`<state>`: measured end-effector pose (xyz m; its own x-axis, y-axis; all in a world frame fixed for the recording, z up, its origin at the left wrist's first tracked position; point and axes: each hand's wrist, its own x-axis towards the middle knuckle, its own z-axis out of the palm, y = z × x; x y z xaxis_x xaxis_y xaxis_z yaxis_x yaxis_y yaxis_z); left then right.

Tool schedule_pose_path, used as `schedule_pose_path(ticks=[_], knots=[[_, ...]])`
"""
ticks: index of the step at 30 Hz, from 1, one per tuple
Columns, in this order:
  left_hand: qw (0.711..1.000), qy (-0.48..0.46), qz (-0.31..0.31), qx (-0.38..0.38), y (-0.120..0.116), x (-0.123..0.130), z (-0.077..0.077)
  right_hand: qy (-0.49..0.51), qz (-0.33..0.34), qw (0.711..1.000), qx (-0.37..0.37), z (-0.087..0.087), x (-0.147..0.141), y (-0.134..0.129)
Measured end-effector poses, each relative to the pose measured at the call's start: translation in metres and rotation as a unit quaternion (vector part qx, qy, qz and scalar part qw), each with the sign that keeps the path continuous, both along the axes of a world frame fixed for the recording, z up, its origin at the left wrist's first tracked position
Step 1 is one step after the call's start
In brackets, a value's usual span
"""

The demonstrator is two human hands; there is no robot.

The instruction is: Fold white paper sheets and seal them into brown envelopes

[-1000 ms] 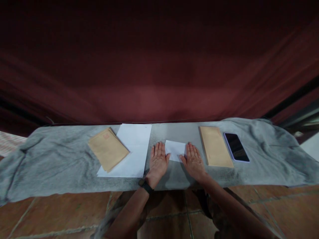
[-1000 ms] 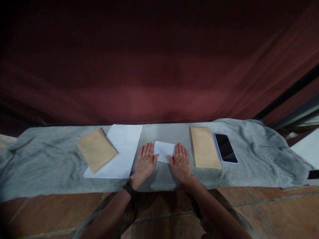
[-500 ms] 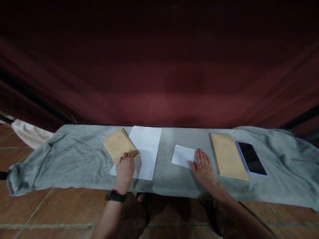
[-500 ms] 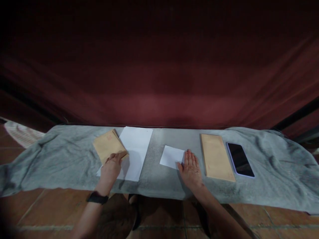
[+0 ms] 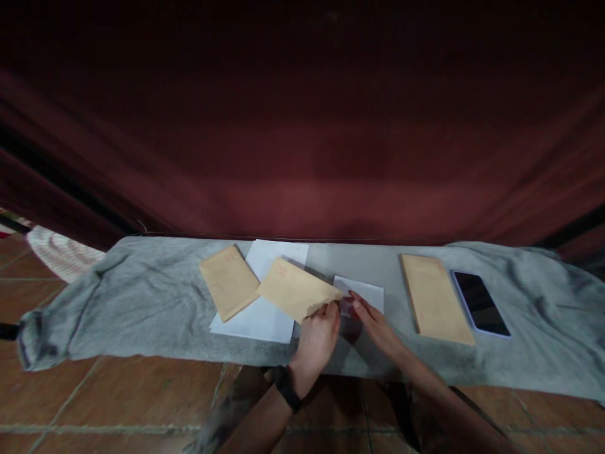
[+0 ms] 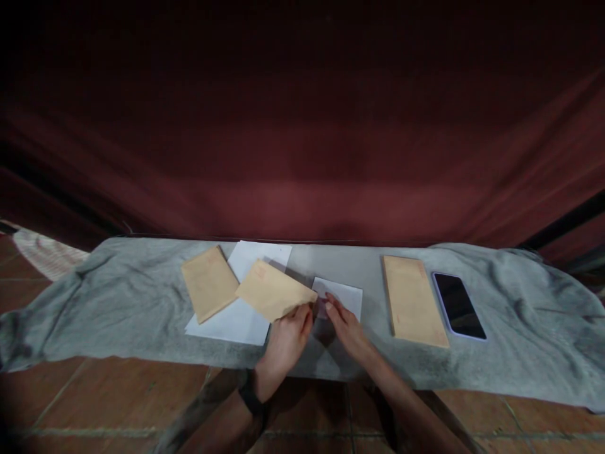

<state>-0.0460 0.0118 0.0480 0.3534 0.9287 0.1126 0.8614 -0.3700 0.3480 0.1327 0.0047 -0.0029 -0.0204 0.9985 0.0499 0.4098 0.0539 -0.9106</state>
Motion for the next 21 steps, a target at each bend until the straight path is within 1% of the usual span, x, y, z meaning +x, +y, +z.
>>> schedule_pose_path(ticks=[2, 4, 5, 7, 9, 11, 12, 14, 16, 18, 21], knots=[[0.998, -0.048, -0.015, -0.036, -0.004, 0.013, -0.004, 0.110, 0.032, 0.992, -0.058, 0.005, -0.009, -0.001], [0.992, -0.100, -0.037, -0.070, -0.004, 0.020, -0.006, 0.167, 0.044, 0.980, -0.098, 0.009, -0.013, -0.001], [0.987, -0.127, -0.053, -0.080, -0.003, 0.022, -0.006, 0.185, 0.040, 0.976, -0.110, 0.010, -0.013, -0.001], [0.978, -0.173, -0.082, -0.080, 0.002, 0.021, -0.005, 0.213, 0.021, 0.970, -0.115, 0.010, -0.010, 0.001], [0.976, -0.191, -0.091, -0.050, 0.010, 0.014, -0.003, 0.219, 0.000, 0.971, -0.100, 0.009, -0.005, 0.004], [0.981, -0.167, -0.093, -0.017, 0.022, 0.004, 0.000, 0.187, -0.009, 0.979, -0.084, 0.006, 0.000, 0.006], [0.984, -0.140, -0.105, -0.014, 0.029, -0.002, 0.000, 0.167, -0.007, 0.983, -0.080, 0.005, 0.002, 0.006], [0.986, -0.078, -0.143, -0.039, 0.041, -0.013, -0.001, 0.141, 0.002, 0.987, -0.078, 0.003, 0.006, 0.008], [0.982, -0.036, -0.168, -0.077, 0.051, -0.020, -0.005, 0.137, 0.017, 0.987, -0.078, 0.003, 0.011, 0.010], [0.978, -0.019, -0.180, -0.101, 0.056, -0.023, -0.008, 0.135, 0.028, 0.988, -0.072, 0.004, 0.016, 0.013], [0.976, -0.011, -0.190, -0.109, 0.056, -0.023, -0.013, 0.116, 0.024, 0.992, -0.041, 0.006, 0.026, 0.019]])
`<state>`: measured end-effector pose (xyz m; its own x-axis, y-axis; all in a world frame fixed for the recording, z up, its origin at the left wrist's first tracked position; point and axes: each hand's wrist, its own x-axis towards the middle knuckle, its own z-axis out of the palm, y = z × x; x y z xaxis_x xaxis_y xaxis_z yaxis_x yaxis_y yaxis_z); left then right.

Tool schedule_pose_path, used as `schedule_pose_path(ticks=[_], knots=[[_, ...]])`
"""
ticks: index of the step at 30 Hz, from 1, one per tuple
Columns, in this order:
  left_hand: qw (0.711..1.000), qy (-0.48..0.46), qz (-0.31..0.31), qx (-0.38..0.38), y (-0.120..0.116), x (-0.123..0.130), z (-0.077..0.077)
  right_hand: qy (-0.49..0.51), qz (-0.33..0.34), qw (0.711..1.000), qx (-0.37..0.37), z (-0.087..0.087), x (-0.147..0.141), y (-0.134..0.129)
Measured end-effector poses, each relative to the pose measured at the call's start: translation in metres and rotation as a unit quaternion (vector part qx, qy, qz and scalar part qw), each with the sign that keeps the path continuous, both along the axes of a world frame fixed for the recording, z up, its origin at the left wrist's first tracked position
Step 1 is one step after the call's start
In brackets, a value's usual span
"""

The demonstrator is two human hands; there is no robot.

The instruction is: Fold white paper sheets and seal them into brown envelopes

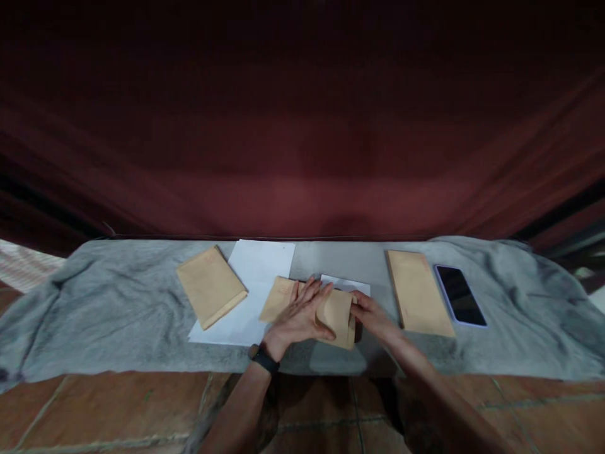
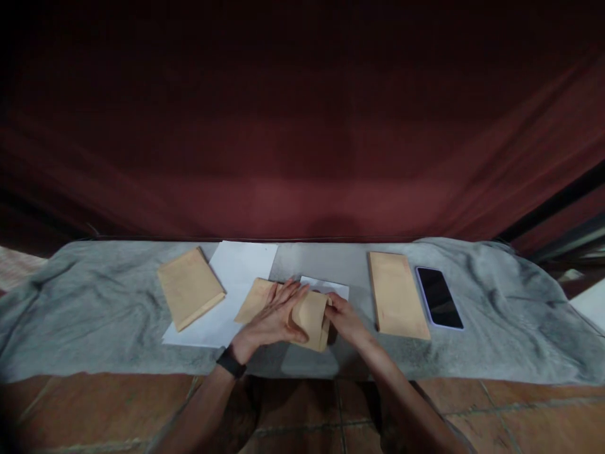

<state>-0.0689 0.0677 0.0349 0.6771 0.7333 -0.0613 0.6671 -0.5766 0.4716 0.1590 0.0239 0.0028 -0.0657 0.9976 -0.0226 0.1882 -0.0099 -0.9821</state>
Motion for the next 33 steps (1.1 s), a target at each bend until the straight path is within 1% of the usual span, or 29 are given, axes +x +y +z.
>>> schedule_pose_path(ticks=[2, 5, 8, 11, 13, 15, 17, 19, 20, 21, 23, 26, 28, 30, 33], knots=[[1.000, 0.010, -0.009, 0.000, -0.002, 0.001, -0.004, -0.021, -0.015, 1.000, 0.014, 0.000, 0.006, 0.003], [1.000, 0.020, -0.020, 0.006, -0.005, 0.003, -0.011, -0.059, -0.039, 0.998, 0.007, -0.001, 0.013, 0.006], [0.999, 0.020, -0.022, 0.016, -0.008, 0.007, -0.015, -0.066, -0.055, 0.996, 0.011, -0.004, 0.016, 0.009], [0.999, 0.014, -0.022, 0.026, -0.010, 0.013, -0.015, -0.074, -0.075, 0.994, 0.028, -0.007, 0.019, 0.011], [0.999, 0.006, -0.014, 0.033, -0.011, 0.016, -0.013, -0.117, -0.102, 0.987, 0.036, -0.007, 0.021, 0.011], [0.999, 0.001, -0.005, 0.037, -0.011, 0.017, -0.012, -0.202, -0.133, 0.969, 0.053, -0.004, 0.021, 0.008], [0.999, 0.001, 0.001, 0.034, -0.011, 0.018, -0.012, -0.304, -0.155, 0.937, 0.078, 0.001, 0.020, 0.005], [1.000, 0.000, 0.004, 0.030, -0.011, 0.017, -0.013, -0.375, -0.155, 0.909, 0.091, 0.005, 0.017, 0.001], [1.000, 0.000, 0.003, 0.028, -0.011, 0.017, -0.014, -0.390, -0.146, 0.905, 0.085, 0.007, 0.016, 0.000], [1.000, -0.001, 0.003, 0.027, -0.012, 0.017, -0.014, -0.389, -0.135, 0.908, 0.072, 0.008, 0.015, -0.001], [1.000, -0.002, 0.004, 0.029, -0.012, 0.017, -0.014, -0.350, -0.119, 0.928, 0.047, 0.008, 0.013, -0.002], [0.999, -0.002, 0.007, 0.031, -0.012, 0.017, -0.015, -0.226, -0.108, 0.968, 0.019, 0.008, 0.014, 0.000], [0.999, -0.001, 0.005, 0.032, -0.012, 0.017, -0.016, -0.134, -0.088, 0.987, -0.024, 0.011, 0.015, 0.000], [0.999, -0.003, 0.003, 0.036, -0.012, 0.017, -0.016, -0.063, -0.069, 0.993, -0.075, 0.016, 0.017, 0.001], [0.999, -0.007, -0.001, 0.047, -0.013, 0.017, -0.016, -0.019, -0.014, 0.990, -0.136, 0.024, 0.019, 0.001]])
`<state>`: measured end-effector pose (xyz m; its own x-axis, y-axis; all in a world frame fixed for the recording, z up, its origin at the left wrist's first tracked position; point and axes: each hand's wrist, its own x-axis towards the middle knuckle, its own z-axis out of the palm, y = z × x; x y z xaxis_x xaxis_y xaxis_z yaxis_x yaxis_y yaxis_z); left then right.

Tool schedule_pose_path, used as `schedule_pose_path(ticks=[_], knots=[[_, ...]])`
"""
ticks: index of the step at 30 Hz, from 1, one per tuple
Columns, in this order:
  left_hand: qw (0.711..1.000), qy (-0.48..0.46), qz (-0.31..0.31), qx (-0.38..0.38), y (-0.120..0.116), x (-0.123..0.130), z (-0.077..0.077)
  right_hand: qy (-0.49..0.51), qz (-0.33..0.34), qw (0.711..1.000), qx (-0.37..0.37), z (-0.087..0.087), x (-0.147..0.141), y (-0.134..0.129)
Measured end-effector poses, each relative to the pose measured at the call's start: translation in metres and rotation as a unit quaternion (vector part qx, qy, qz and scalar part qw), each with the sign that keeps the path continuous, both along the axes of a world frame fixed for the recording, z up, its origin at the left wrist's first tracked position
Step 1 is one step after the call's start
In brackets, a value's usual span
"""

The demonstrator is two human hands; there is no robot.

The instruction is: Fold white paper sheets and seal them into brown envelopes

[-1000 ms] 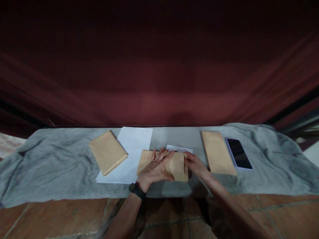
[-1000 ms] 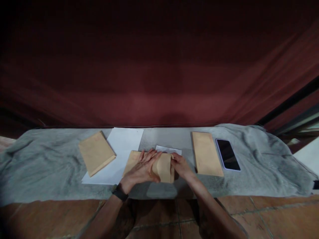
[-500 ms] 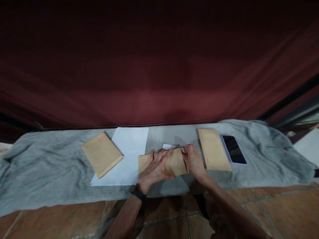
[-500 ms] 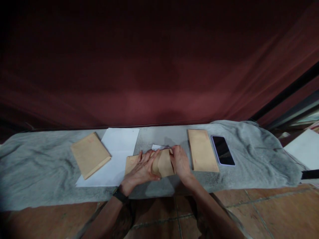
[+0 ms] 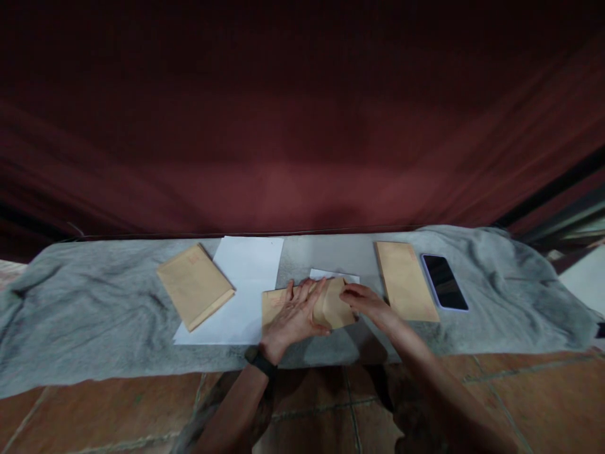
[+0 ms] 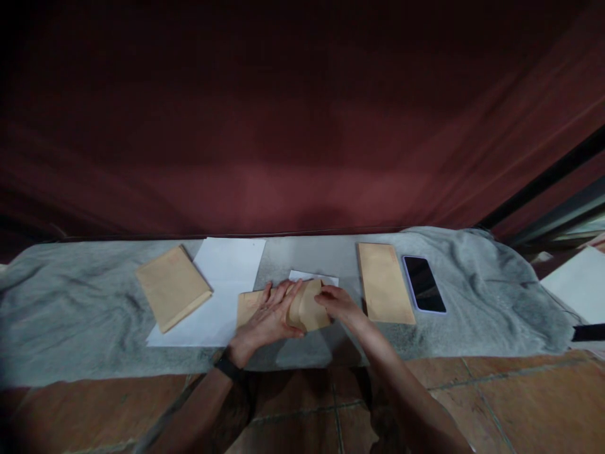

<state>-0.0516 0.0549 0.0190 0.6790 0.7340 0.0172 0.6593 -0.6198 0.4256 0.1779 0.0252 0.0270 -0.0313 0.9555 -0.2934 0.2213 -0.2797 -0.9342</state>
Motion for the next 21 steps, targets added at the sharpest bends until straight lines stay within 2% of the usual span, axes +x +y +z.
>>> schedule_pose_path(ticks=[3, 6, 8, 11, 13, 17, 21], knots=[[1.000, -0.001, -0.004, 0.015, -0.001, 0.000, 0.002, -0.035, 0.059, 0.997, -0.029, 0.006, 0.001, 0.000], [1.000, 0.002, -0.007, 0.025, -0.002, 0.001, 0.003, -0.144, 0.071, 0.987, 0.023, 0.010, 0.003, -0.003], [1.000, 0.004, -0.010, 0.026, -0.002, 0.000, 0.004, -0.164, 0.077, 0.982, 0.046, 0.010, 0.004, -0.005], [1.000, 0.005, -0.017, 0.018, -0.003, 0.000, 0.006, -0.030, 0.089, 0.995, 0.013, 0.005, 0.002, -0.007], [1.000, 0.005, -0.019, 0.013, -0.003, 0.000, 0.007, 0.076, 0.075, 0.994, -0.022, -0.002, -0.001, -0.005], [1.000, 0.003, -0.023, 0.012, -0.004, -0.001, 0.009, 0.188, 0.016, 0.978, -0.091, -0.016, -0.009, 0.003], [0.999, 0.010, -0.034, 0.021, -0.003, -0.004, 0.011, 0.288, 0.025, 0.952, -0.105, -0.021, -0.014, 0.008]])
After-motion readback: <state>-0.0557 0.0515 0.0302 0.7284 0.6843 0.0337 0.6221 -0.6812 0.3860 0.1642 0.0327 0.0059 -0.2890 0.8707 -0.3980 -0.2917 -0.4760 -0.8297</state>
